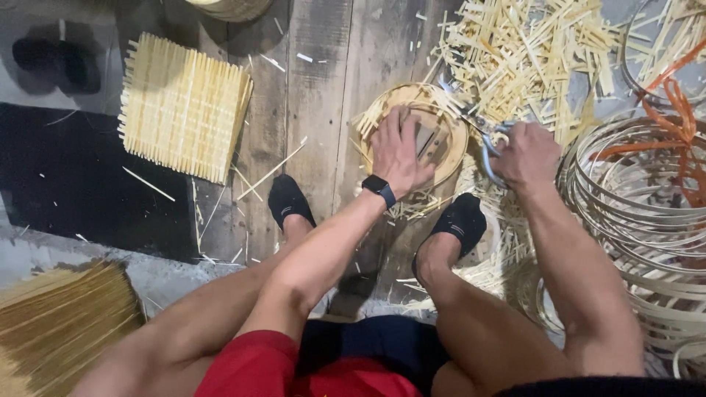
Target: Weaving bamboo strips into a square lattice and then assembling it into a circular bamboo frame to create a basket base.
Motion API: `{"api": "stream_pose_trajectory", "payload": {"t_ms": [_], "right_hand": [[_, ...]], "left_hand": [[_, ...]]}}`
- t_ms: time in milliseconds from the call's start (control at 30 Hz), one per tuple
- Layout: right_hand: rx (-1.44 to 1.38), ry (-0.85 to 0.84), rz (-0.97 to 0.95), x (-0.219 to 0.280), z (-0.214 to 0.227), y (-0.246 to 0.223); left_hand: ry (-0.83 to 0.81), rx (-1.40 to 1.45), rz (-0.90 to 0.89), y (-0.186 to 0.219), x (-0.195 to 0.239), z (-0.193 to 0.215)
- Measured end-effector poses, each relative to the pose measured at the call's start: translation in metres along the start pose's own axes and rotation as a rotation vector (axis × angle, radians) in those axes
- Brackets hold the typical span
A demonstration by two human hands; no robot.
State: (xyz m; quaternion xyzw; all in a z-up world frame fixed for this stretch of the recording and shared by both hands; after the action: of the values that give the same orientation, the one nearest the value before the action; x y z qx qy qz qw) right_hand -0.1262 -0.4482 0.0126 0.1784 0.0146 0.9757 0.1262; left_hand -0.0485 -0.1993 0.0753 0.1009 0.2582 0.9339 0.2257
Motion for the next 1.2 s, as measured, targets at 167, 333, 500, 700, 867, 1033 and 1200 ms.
{"api": "stream_pose_trajectory", "payload": {"t_ms": [167, 333, 500, 700, 867, 1033, 1200], "right_hand": [[-0.159, -0.226, -0.044, 0.004, -0.006, 0.015], [0.1, 0.42, 0.158, 0.011, 0.008, 0.001], [-0.056, -0.19, 0.051, 0.006, -0.019, 0.028], [0.101, 0.069, 0.127, 0.004, 0.018, -0.005], [-0.137, -0.038, 0.092, 0.004, -0.012, 0.013], [-0.061, 0.242, 0.148, 0.008, 0.006, -0.001], [-0.11, 0.165, 0.11, -0.003, 0.011, -0.006]], "left_hand": [[-0.037, 0.119, 0.158, -0.008, 0.001, -0.001], [-0.183, 0.079, 0.019, -0.014, -0.001, 0.002], [-0.233, 0.068, -0.092, -0.02, -0.004, 0.007], [-0.342, 0.104, -0.292, -0.028, -0.007, -0.01], [-0.145, -0.009, -0.033, -0.014, 0.003, -0.006], [-0.068, 0.053, 0.235, -0.003, 0.01, -0.01], [-0.171, -0.015, 0.201, 0.0, 0.003, 0.003]]}}
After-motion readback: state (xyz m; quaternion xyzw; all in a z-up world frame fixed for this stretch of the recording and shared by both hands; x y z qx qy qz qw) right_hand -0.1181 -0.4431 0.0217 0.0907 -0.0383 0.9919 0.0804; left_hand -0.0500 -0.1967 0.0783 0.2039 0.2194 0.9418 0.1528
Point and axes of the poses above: each hand's wrist, its own x-axis away from the middle knuckle, its own z-axis out of the back of the hand, y = z × x, the point moved 3 cm from there along -x, towards the middle knuckle, and after that the axes turned 1 degree about -z, right-handed, at the moved point
